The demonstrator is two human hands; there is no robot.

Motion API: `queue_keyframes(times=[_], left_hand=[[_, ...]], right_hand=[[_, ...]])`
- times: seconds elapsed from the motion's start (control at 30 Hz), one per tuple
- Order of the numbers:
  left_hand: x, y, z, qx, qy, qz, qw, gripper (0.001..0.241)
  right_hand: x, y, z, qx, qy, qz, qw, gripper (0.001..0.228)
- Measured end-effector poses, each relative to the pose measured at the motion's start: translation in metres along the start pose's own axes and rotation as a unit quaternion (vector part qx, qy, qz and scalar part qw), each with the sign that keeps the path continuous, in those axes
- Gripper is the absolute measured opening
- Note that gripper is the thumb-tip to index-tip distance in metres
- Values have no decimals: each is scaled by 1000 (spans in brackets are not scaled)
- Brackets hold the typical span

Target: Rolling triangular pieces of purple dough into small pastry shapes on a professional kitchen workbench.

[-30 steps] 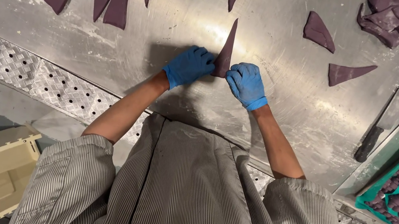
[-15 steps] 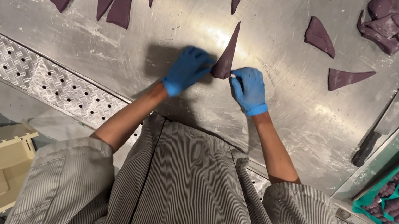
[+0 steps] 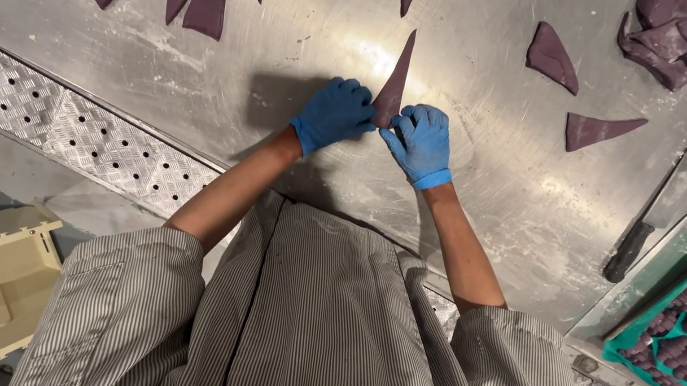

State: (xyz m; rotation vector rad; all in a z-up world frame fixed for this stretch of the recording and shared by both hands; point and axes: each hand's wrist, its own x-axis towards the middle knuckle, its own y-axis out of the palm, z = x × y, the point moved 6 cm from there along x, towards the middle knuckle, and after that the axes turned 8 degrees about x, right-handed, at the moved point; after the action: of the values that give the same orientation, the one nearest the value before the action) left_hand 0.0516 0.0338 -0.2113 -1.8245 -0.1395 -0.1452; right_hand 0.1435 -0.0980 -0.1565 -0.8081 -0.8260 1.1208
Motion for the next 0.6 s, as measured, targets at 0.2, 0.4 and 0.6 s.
queue_keyframes(times=[0.2,0.4,0.6], left_hand=[[10,-18,8,-38,-46,1,998,25],[16,-28,16,-81,-109,-38,990,27],[4,-13,5,-64,-69,-84,992,30]], right_hand=[[4,3,-9,67,87,-47,993,25],[6,2,-13,98,159,-101,977,25],[4,-4,-4,99,80,-111,986,26]])
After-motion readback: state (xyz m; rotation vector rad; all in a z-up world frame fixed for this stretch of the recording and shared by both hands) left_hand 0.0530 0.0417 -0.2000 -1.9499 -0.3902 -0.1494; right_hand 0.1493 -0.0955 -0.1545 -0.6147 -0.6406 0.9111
